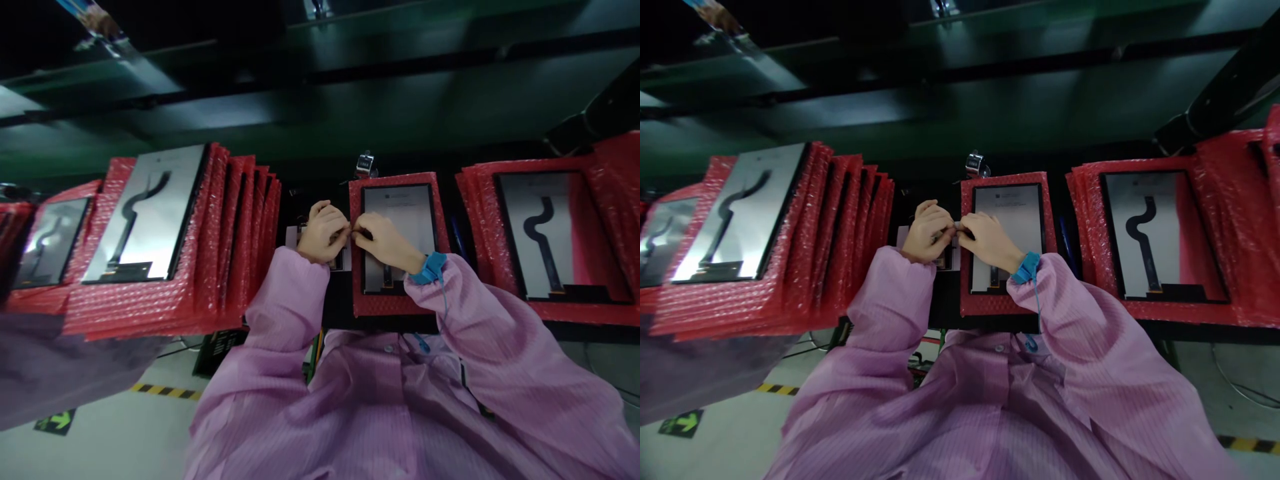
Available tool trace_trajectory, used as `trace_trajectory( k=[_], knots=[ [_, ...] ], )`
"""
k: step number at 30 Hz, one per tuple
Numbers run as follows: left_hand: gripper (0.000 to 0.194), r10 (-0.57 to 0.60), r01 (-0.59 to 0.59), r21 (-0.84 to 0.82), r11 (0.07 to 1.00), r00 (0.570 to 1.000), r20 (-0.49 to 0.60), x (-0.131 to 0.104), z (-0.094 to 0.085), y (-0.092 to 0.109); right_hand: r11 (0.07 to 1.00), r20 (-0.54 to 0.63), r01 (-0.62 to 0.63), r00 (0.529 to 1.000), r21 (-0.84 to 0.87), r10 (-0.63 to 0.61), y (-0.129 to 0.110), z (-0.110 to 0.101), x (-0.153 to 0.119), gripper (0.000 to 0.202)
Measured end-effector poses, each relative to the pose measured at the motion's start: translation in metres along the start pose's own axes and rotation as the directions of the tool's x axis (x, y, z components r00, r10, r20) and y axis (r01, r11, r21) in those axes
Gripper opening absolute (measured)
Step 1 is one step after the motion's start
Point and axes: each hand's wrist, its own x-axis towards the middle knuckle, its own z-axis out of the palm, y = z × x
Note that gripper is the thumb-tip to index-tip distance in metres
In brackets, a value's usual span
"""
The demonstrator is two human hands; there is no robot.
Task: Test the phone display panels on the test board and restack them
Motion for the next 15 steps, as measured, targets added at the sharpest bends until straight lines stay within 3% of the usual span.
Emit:
trace_trajectory(
  k=[4, 6, 8, 9, 11, 12, 13, 14, 15],
  knots=[
    [0.025, 0.049, -0.050, -0.019, 0.999, 0.996, -0.077, -0.001, 0.001, -0.002, 0.999, 0.034, -0.002, 0.999, 0.051, 0.001, -0.002, -0.007, 0.001, 0.014],
    [0.028, -0.007, 0.004, -0.021, 1.000, 0.991, -0.135, -0.001, -0.001, -0.004, 0.989, 0.070, -0.028, 0.997, 0.148, 0.018, -0.002, -0.017, 0.000, 0.016],
    [0.031, -0.128, 0.132, -0.010, 0.991, 0.940, -0.316, -0.002, -0.005, -0.005, 0.964, 0.099, -0.060, 0.994, 0.260, 0.035, 0.000, -0.030, 0.000, 0.022],
    [0.030, -0.195, 0.213, -0.012, 0.977, 0.864, -0.464, -0.003, -0.007, -0.004, 0.952, 0.083, -0.072, 0.995, 0.298, 0.049, 0.003, -0.036, 0.000, 0.026],
    [0.024, -0.263, 0.345, -0.042, 0.938, 0.625, -0.735, -0.008, -0.010, 0.005, 0.955, -0.047, -0.081, 0.994, 0.285, 0.098, 0.013, -0.049, 0.000, 0.031],
    [0.025, -0.263, 0.379, -0.053, 0.924, 0.530, -0.806, -0.012, -0.011, 0.013, 0.971, -0.147, -0.091, 0.981, 0.222, 0.126, 0.019, -0.054, 0.000, 0.030],
    [0.028, -0.255, 0.385, -0.050, 0.921, 0.501, -0.827, -0.017, -0.011, 0.023, 0.984, -0.249, -0.122, 0.957, 0.130, 0.151, 0.026, -0.059, 0.000, 0.027],
    [0.032, -0.241, 0.368, -0.028, 0.929, 0.545, -0.803, -0.023, -0.009, 0.035, 0.984, -0.336, -0.176, 0.926, 0.023, 0.173, 0.034, -0.063, 0.000, 0.022],
    [0.036, -0.226, 0.334, 0.001, 0.943, 0.638, -0.736, -0.030, -0.005, 0.049, 0.966, -0.400, -0.246, 0.896, -0.081, 0.195, 0.041, -0.066, 0.000, 0.019]
  ],
)
